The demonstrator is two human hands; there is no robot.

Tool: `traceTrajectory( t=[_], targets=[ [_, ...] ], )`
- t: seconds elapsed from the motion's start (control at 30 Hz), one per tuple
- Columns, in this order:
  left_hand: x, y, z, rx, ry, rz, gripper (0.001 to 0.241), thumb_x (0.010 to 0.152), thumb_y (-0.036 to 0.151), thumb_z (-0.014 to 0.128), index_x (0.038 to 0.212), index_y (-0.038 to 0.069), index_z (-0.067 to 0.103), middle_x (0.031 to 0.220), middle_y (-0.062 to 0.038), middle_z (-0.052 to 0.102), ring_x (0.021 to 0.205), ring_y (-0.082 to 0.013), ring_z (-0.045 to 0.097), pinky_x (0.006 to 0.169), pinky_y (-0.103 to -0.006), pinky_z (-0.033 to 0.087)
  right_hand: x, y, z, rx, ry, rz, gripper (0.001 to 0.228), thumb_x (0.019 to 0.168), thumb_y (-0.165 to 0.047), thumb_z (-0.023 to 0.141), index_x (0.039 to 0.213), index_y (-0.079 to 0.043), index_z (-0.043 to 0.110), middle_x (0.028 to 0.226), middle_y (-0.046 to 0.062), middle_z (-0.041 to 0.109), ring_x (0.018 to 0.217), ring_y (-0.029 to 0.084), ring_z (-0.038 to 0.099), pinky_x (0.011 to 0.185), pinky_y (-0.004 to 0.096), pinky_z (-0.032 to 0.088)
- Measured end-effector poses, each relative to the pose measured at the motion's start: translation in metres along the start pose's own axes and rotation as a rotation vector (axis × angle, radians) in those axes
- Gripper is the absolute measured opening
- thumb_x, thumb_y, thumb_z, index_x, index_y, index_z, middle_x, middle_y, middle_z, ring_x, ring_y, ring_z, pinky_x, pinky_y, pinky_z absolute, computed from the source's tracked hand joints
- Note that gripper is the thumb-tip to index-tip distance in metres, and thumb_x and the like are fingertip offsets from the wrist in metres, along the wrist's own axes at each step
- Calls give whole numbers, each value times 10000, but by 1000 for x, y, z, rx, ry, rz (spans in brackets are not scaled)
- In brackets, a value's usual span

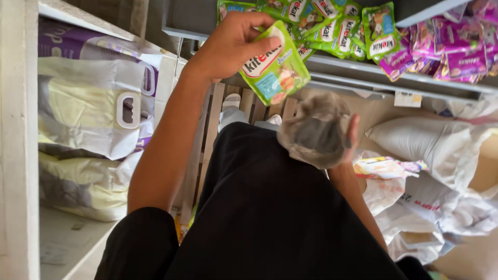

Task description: Wiping individual cat food pouches with a cloth and placing them into a cardboard display box on a grocery shelf.

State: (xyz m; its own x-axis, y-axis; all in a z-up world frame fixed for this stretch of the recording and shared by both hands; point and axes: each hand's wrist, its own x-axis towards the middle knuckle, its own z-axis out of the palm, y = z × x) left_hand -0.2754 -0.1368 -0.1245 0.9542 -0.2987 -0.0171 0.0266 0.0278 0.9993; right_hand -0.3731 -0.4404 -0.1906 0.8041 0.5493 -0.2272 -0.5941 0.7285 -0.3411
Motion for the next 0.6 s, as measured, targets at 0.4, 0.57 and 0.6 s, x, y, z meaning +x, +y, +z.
traceTrajectory(
  t=[0.4, 0.57, 0.6],
  targets=[
    [7, 20, -16, -625, 18, -227, 528, 968, 395, 688, 1276, -33, 674, 933, -234, 769, 756, -249, 790, 800, -399, 660, 59, 55, 89, -140, 448, -264, 353, 917, -28, 679, 1250, 68, 611, 1048, 248, 734, 953, 373, 765, 873, 551, 639],
    [-22, 27, -10, -764, -8, -120, 591, 1041, 522, 570, 1331, 16, 665, 1174, -192, 737, 1064, -266, 737, 987, -435, 592, 71, 77, 117, 43, 529, -287, 383, 948, -148, 658, 1273, 53, 630, 1161, 274, 713, 1049, 403, 730, 988, 611, 563],
    [-34, 27, -3, -728, 32, -115, 473, 1058, 417, 618, 1281, 6, 684, 1147, -195, 731, 1048, -266, 722, 993, -444, 582, 71, 84, 126, 53, 533, -328, 400, 951, -141, 649, 1292, 64, 612, 1174, 293, 701, 1050, 414, 725, 996, 629, 559]
  ],
)
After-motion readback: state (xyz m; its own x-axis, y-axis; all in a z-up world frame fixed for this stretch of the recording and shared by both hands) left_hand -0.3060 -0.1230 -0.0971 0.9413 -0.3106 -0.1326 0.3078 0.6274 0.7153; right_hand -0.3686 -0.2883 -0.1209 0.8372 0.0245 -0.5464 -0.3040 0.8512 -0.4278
